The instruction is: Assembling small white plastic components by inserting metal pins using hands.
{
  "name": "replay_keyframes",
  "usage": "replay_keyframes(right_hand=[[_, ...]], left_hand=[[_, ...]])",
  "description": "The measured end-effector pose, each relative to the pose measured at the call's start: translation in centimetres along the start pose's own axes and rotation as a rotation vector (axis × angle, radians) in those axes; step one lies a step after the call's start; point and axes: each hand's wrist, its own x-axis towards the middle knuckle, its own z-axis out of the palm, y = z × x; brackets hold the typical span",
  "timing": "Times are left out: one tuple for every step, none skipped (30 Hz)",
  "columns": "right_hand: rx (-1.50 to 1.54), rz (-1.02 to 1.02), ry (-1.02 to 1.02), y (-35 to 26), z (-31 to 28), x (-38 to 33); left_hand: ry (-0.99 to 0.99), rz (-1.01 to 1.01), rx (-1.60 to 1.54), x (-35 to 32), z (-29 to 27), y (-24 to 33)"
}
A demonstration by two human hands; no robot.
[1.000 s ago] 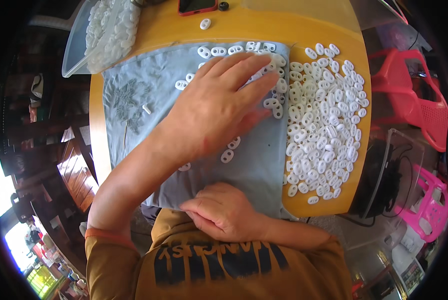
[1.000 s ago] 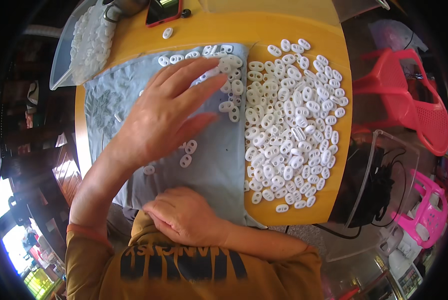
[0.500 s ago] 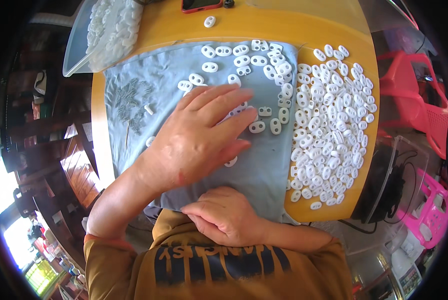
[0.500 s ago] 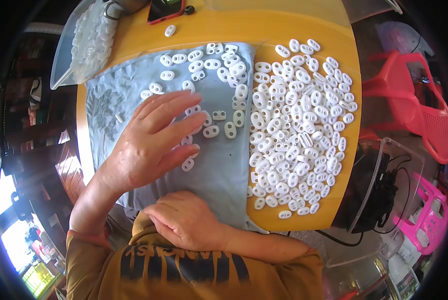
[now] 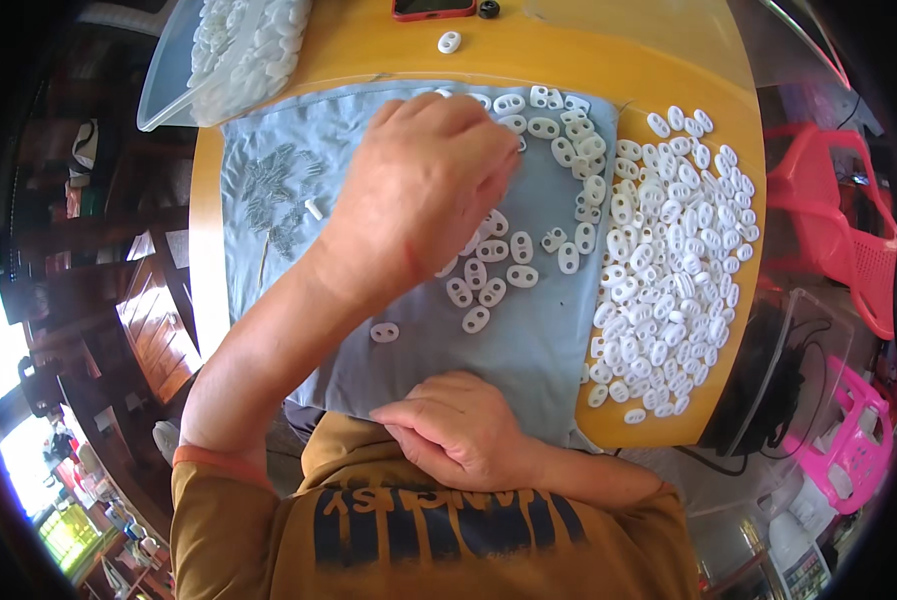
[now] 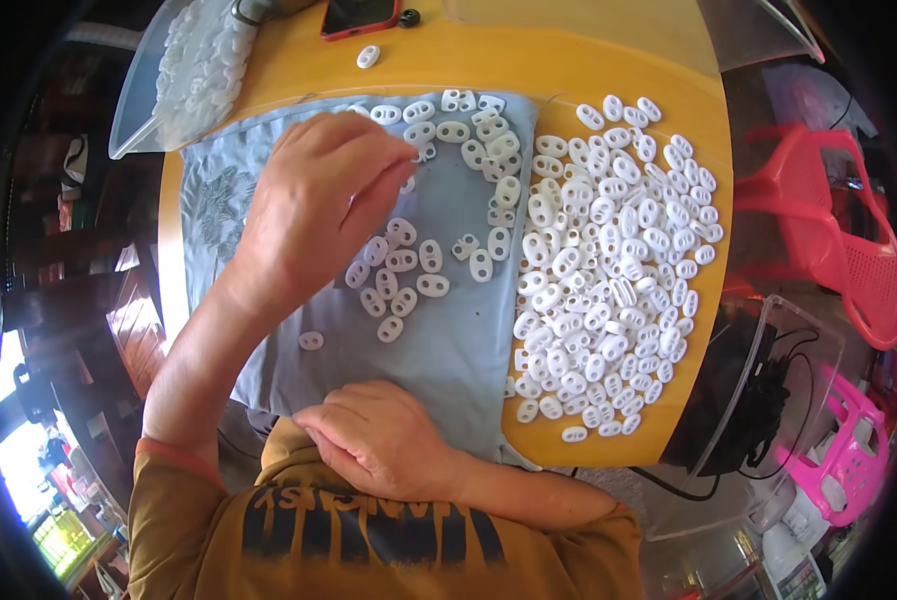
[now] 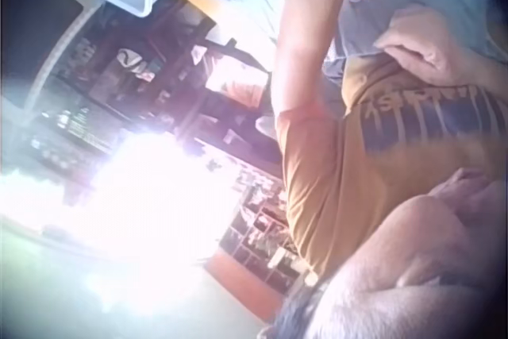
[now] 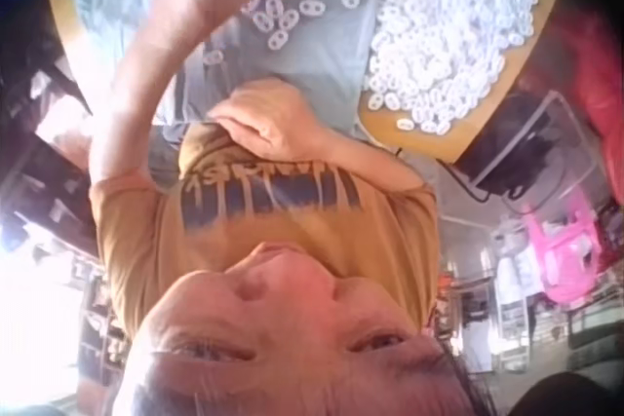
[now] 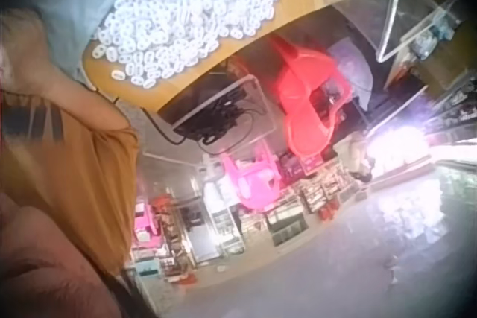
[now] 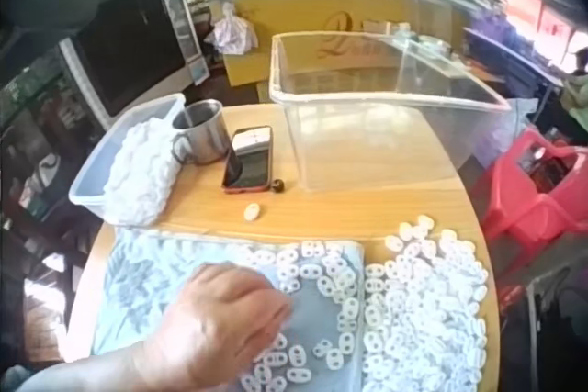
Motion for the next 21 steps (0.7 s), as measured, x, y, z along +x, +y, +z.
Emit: replay_keyframes(right_hand=[[-0.003,-0.002,0.000,0.0,0.0,0.0],[-0.005,-0.001,-0.004,0.0,0.0,0.0],[-0.002,0.002,-0.011,0.0,0.0,0.0],[0.001,0.005,-0.018,0.1,-0.1,0.1],[-0.001,0.007,-0.022,0.0,0.0,0.0],[0.005,0.013,-0.015,0.0,0.0,0.0],[0.012,0.020,-0.009,-0.1,0.0,0.0],[0.012,0.020,-0.017,-0.1,0.0,0.1],[0.015,0.016,-0.017,-0.2,0.0,0.1],[0.017,0.012,-0.018,-0.2,0.0,0.2],[0.016,0.012,-0.027,-0.2,0.0,0.2],[0.011,0.016,-0.032,-0.1,0.0,0.1],[0.006,0.021,-0.037,-0.1,0.0,0.1],[0.003,0.018,-0.046,-0.2,0.0,0.1],[-0.001,0.034,-0.050,-0.3,0.0,0.1],[-0.004,0.050,-0.054,-0.4,0.0,0.2],[-0.011,0.049,-0.058,-0.5,0.0,0.2],[-0.017,0.059,-0.068,-0.5,0.0,0.2],[-0.023,0.069,-0.079,-0.6,0.0,0.2],[-0.026,0.066,-0.083,-0.6,0.2,0.2],[-0.008,0.061,-0.066,-0.4,0.3,0.2]], left_hand=[[-0.011,-0.029,0.042,0.3,0.3,-0.3],[-0.016,-0.049,0.075,0.5,0.7,-0.3],[-0.013,-0.051,0.074,0.7,0.8,-0.4],[-0.039,-0.071,0.074,0.9,0.9,-0.4],[-0.067,-0.092,0.073,1.0,1.0,-0.4],[-0.064,-0.095,0.071,1.1,1.0,-0.3],[-0.092,-0.087,0.073,1.2,1.0,-0.3],[-0.119,-0.082,0.077,1.3,0.9,-0.2],[-0.115,-0.089,0.078,1.5,0.8,-0.2],[-0.140,-0.075,0.094,1.6,0.8,-0.1],[-0.163,-0.061,0.110,1.8,0.8,-0.1],[-0.157,-0.069,0.110,2.0,1.0,-0.4],[-0.168,-0.066,0.045,2.2,1.2,-0.8],[-0.177,-0.062,-0.019,2.3,1.2,-0.9],[-0.168,-0.068,-0.018,2.1,1.0,-0.9],[-0.151,-0.077,-0.036,1.9,0.8,-0.7],[-0.134,-0.081,-0.059,1.7,0.5,-0.4],[-0.127,-0.082,-0.061,1.2,0.0,0.1],[-0.061,-0.170,-0.276,0.2,-0.8,0.6],[0.006,-0.256,-0.489,-0.9,-2.0,1.1],[-0.079,-0.386,-0.620,-1.8,-3.3,1.7]])
